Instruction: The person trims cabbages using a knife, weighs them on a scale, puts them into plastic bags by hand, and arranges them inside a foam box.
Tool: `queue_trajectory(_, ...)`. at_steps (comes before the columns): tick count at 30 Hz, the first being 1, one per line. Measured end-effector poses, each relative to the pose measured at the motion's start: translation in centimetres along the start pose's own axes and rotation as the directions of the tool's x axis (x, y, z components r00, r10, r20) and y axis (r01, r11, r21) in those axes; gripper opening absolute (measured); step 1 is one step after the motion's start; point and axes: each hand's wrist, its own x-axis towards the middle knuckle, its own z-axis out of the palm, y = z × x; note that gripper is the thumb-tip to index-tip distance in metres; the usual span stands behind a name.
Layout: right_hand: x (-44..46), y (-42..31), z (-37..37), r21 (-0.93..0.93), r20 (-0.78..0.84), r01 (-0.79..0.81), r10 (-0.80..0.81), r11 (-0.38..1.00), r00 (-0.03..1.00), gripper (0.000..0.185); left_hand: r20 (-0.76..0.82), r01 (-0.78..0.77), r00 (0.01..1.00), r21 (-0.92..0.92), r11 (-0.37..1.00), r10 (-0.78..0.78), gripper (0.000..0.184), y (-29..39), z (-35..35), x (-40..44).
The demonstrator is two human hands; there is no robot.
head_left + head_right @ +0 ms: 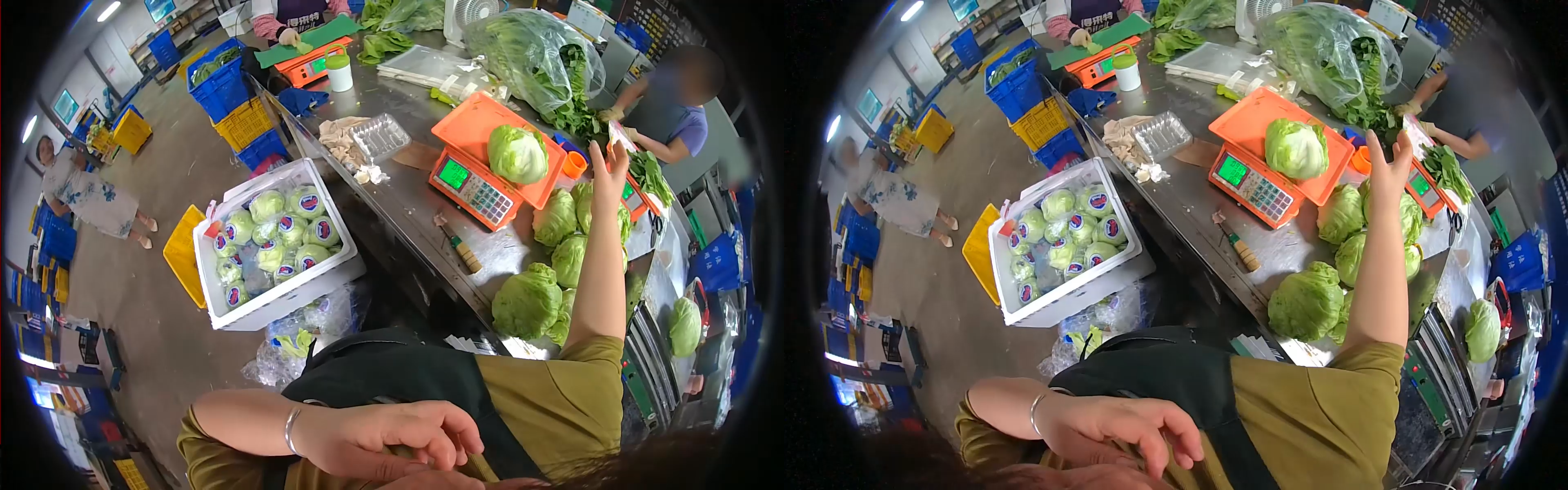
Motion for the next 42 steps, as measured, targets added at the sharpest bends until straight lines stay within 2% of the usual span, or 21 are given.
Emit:
queue_trajectory(1, -0.2, 0.1, -0.4, -0.005, 0.007, -0.004, 0.004, 1.0, 1.0, 0.079, 0.05, 0.07, 0.996, -0.007, 0.998, -0.069, 0.023, 0.4, -0.3, 0.0)
queue_trajectory(7, -1.7, -0.1, -0.4, -0.109, 0.058, 0.019, -0.013, 0.994, 0.998, 0.076, 0.047, 0.083, 0.996, -0.084, 0.993, -0.08, 0.023, 1.1, 0.1, 1.1)
queue_trajectory(11, -3.8, -0.8, 0.8, -0.377, 0.259, 0.395, -0.314, 0.838, 0.914, 0.076, 0.043, 0.058, 0.998, -0.114, 0.992, -0.053, 0.023, 0.3, -0.1, 0.5)
queue_trajectory(14, -5.7, -1.0, 2.0, -0.438, 0.464, 0.577, -0.376, 0.689, 0.802, 0.079, 0.008, 0.046, 0.999, -0.121, 0.992, -0.046, 0.023, 0.4, 0.0, 0.3)
queue_trajectory(17, -7.5, -1.0, 3.5, -0.484, 0.669, 0.689, -0.279, 0.54, 0.689, 0.082, 0.042, 0.069, 0.997, -0.146, 0.987, -0.063, 0.027, 0.9, 0.1, 0.5)
queue_trajectory(20, -7.6, -0.9, 5.1, -0.551, 0.723, 0.715, -0.182, 0.43, 0.667, 0.084, 0.104, 0.032, 0.994, -0.207, 0.978, -0.011, 0.027, 0.6, -0.2, 1.2)
queue_trajectory(22, -6.7, 0.2, 6.0, -0.555, 0.693, 0.652, -0.147, 0.516, 0.706, 0.093, 0.068, -0.01, 0.997, -0.178, 0.984, 0.023, 0.025, 0.2, 0.0, 1.7)
queue_trajectory(26, -4.0, 0.8, 6.8, -0.615, 0.559, 0.389, 0.032, 0.686, 0.829, 0.1, 0.116, 0.116, 0.99, -0.302, 0.946, -0.084, 0.016, 2.3, -0.1, 4.0)
queue_trajectory(28, -3.4, 1.6, 6.9, -0.587, 0.459, 0.311, -0.01, 0.747, 0.889, 0.097, 0.086, 0.159, 0.986, -0.281, 0.946, -0.14, 0.017, 2.7, 0.8, 4.0)
queue_trajectory(30, -2.7, 3.0, 6.9, -0.53, 0.397, 0.239, -0.011, 0.814, 0.918, 0.096, 0.165, 0.177, 0.977, -0.278, 0.944, -0.134, 0.02, 1.8, 0.2, 3.6)
queue_trajectory(31, -3.0, 3.2, 6.8, -0.573, 0.347, 0.198, 0.017, 0.795, 0.938, 0.094, 0.199, 0.185, 0.971, -0.274, 0.944, -0.133, 0.022, 1.7, 0.1, 3.5)
queue_trajectory(33, -3.2, 4.3, 6.8, -0.599, 0.334, 0.129, 0.1, 0.791, 0.937, 0.093, 0.161, 0.048, 0.987, -0.304, 0.951, 0.002, 0.022, 3.5, 0.5, 3.9)
queue_trajectory(34, -3.3, 4.9, 6.7, -0.611, 0.331, 0.1, 0.139, 0.785, 0.933, 0.092, 0.152, 0.037, 0.988, -0.279, 0.96, 0.006, 0.022, 3.6, 0.6, 3.8)
queue_trajectory(35, -3.6, 5.3, 6.8, -0.532, 0.322, 0.05, 0.148, 0.845, 0.935, 0.089, 0.143, 0.026, 0.99, -0.254, 0.967, 0.011, 0.021, 3.6, 0.7, 3.7)
queue_trajectory(36, -3.8, 5.7, 6.8, -0.445, 0.343, 0.011, 0.159, 0.896, 0.926, 0.088, 0.142, 0.081, 0.988, -0.189, 0.979, -0.054, 0.021, 2.7, 0.5, 3.3)
queue_trajectory(38, -3.8, 6.4, 6.8, -0.257, 0.381, -0.074, 0.171, 0.964, 0.909, 0.086, 0.153, 0.115, 0.984, -0.18, 0.977, -0.088, 0.02, 2.1, 0.5, 2.9)
queue_trajectory(41, -3.7, 6.7, 6.7, -0.159, 0.283, -0.195, 0.234, 0.968, 0.93, 0.081, 0.212, 0.071, 0.977, -0.262, 0.962, -0.015, 0.019, 2.4, 0.4, 2.8)
queue_trajectory(42, -3.7, 6.4, 6.8, -0.114, 0.249, -0.245, 0.267, 0.963, 0.931, 0.079, 0.241, 0.066, 0.97, -0.226, 0.972, -0.01, 0.018, 2.3, -0.2, 2.8)
